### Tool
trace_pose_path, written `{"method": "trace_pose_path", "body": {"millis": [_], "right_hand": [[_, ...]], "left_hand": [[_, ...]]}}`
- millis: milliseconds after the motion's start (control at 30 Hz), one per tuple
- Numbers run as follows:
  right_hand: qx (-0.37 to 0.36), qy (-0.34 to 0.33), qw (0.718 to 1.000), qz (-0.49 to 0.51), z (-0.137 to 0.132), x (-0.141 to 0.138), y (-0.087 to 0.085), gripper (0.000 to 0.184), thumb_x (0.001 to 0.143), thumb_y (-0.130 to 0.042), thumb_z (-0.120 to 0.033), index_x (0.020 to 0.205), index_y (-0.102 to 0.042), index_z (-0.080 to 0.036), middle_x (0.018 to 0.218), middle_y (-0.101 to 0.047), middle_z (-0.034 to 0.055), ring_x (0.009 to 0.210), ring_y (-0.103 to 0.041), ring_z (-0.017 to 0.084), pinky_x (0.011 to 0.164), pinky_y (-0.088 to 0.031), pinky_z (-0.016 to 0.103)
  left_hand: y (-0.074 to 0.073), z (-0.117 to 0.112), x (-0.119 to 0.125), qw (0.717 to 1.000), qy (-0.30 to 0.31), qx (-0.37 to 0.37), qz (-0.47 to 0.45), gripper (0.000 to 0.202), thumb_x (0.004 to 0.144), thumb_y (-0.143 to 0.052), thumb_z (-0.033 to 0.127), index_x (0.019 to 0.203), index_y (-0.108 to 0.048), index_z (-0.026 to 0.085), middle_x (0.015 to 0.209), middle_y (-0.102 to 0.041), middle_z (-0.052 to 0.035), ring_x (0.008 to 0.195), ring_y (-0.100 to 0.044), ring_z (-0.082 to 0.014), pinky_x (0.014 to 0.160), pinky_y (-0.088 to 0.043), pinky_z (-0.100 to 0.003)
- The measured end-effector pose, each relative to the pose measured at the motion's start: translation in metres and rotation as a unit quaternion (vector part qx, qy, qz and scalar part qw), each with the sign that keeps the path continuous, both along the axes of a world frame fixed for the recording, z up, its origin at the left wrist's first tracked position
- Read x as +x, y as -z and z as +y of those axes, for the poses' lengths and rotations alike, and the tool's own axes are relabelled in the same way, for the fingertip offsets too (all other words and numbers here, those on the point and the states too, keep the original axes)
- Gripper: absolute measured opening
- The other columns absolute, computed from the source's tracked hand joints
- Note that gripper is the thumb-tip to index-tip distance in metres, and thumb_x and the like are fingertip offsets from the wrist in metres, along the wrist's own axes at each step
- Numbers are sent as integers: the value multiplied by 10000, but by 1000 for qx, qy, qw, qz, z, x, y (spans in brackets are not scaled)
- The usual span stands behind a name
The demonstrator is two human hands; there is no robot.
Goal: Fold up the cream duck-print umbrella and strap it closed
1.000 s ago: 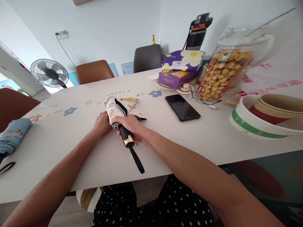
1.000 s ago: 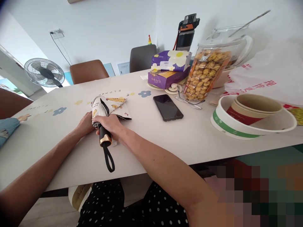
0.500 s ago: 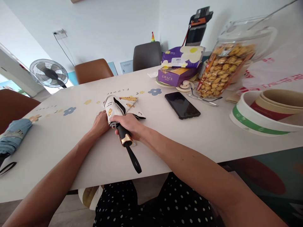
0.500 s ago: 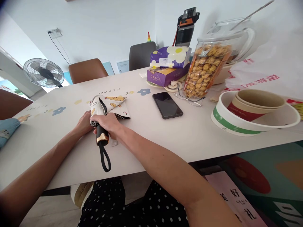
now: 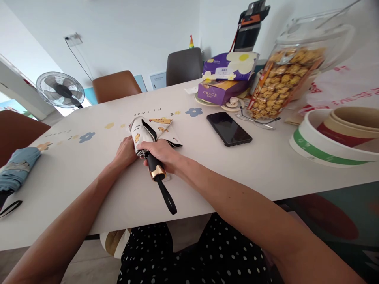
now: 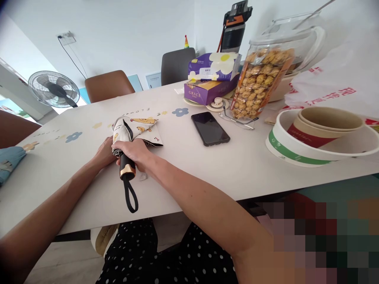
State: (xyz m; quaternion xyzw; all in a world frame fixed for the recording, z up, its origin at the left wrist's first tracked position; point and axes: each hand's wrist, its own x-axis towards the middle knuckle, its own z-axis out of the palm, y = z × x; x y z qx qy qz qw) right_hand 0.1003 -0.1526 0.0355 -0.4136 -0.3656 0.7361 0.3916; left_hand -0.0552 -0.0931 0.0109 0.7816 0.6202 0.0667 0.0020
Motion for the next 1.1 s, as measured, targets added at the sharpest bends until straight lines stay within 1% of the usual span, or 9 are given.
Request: {"method": "trace_pose_path", "body": {"millis": [100, 233, 333, 467, 700, 867, 1100], "right_hand": [[1, 0, 1000, 5, -1, 0, -1, 227, 648, -675, -211, 773, -509, -122, 562, -545, 13, 401, -529, 109, 313, -431, 195], [-9, 9, 1000, -2, -3, 1, -5, 218, 669, -664, -194, 788, -495, -123, 540, -529, 5, 389, -521, 113, 299, -418, 197], [-10, 9, 1000, 0, -4, 1, -6, 204, 675, -660, -180, 768, -486, -128, 536, -523, 1, 389, -520, 113, 296, -420, 197], [-1, 4, 1000, 9, -3, 1, -5, 181, 677, -648, -177, 724, -478, -131, 546, -527, 6, 392, -524, 111, 299, -427, 196], [3, 5, 1000, 4, -4, 1, -5, 194, 656, -657, -177, 701, -474, -131, 560, -534, 17, 394, -524, 111, 287, -409, 191], [7, 4, 1000, 2, -4, 1, -5, 178, 663, -639, -177, 687, -468, -133, 540, -518, 10, 392, -529, 115, 306, -427, 197], [10, 2, 1000, -4, -3, -2, -2, 216, 650, -662, -188, 746, -475, -137, 570, -533, 8, 397, -543, 115, 301, -418, 187]], "left_hand": [[1, 1, -1, 1000, 7, 0, 6, 220, 719, -489, 268, 911, -565, 190, 1032, -577, -98, 1029, -494, -288, 784, -430, -343], [3, 2, -2, 1000, 10, 7, 6, 206, 718, -488, 263, 889, -575, 189, 1017, -581, -100, 1031, -496, -307, 762, -436, -347], [2, 2, -2, 1000, 9, 9, 3, 211, 712, -482, 248, 895, -574, 193, 1018, -586, -99, 1034, -500, -312, 766, -440, -347], [1, 1, -1, 1000, 7, 3, 7, 266, 693, -477, 271, 924, -569, 178, 1031, -583, -110, 1033, -501, -315, 789, -439, -353], [3, 3, -4, 1000, 26, 12, 4, 298, 684, -448, 307, 920, -567, 170, 1025, -584, -123, 1019, -496, -325, 781, -439, -366], [1, 2, -2, 1000, 19, 11, 4, 293, 693, -437, 303, 917, -565, 165, 1015, -584, -136, 1023, -503, -331, 776, -441, -369], [-3, -2, 2, 1000, 2, 2, 5, 324, 697, -453, 278, 974, -558, 146, 1047, -575, -134, 1016, -519, -316, 794, -445, -361]]}}
